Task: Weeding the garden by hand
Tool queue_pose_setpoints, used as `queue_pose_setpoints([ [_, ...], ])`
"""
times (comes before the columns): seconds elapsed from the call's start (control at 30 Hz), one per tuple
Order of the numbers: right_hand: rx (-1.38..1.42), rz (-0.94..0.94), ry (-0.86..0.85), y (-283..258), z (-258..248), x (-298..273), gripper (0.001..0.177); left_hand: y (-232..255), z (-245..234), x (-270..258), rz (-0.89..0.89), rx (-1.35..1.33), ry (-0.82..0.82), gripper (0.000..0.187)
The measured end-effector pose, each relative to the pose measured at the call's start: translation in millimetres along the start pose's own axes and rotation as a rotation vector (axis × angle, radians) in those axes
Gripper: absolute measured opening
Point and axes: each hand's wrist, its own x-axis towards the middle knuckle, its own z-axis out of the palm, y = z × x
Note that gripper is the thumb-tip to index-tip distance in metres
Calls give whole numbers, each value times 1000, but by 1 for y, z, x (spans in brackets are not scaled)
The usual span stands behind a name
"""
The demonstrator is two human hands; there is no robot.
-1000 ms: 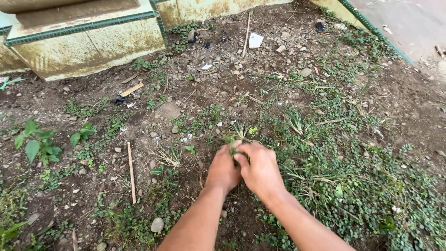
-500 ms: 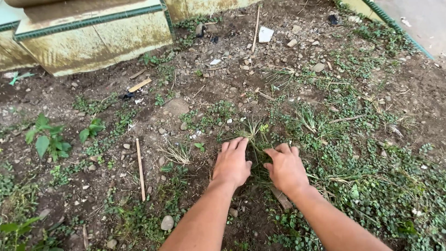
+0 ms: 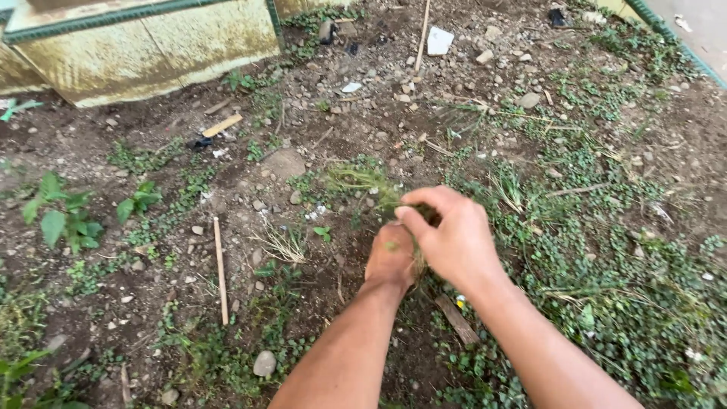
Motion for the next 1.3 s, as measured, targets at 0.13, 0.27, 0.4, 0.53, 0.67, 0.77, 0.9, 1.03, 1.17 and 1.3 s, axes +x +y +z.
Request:
queue_pose_setpoints([
  [0.13, -70, 170, 9, 51, 10, 22, 38, 5, -12, 18, 142, 152, -2, 33],
  [0.27, -372, 195, -110, 95, 29, 23, 48, 3, -28, 21, 420, 327, -169, 32],
  [0.4, -521, 84, -202, 104, 43, 1, 50, 14, -40, 3, 407, 634, 37, 66],
  [0.53, -366, -60, -89, 144, 62, -4, 22, 12, -47, -2, 295, 731, 59, 77],
  [0.67, -262, 32, -98, 115, 43, -4, 16, 9, -42, 7, 272, 700, -8, 71],
  [0.77, -196, 250, -169, 47, 19, -15, 20, 12, -37, 9, 281, 766, -74, 67],
  [0.9, -87, 381, -221, 15, 12, -5, 22, -32, -21, 43, 390, 648, -35, 75],
  [1.03, 8, 233, -95, 43, 21, 20, 22, -21, -23, 24, 199, 574, -292, 29],
  [1.17, -190, -55, -1, 78, 37, 61, 37, 9, -39, 5, 393, 558, -533, 48],
  [1.3, -497, -74, -222, 134, 86, 82, 85, 27, -75, 13, 377, 627, -527, 52],
])
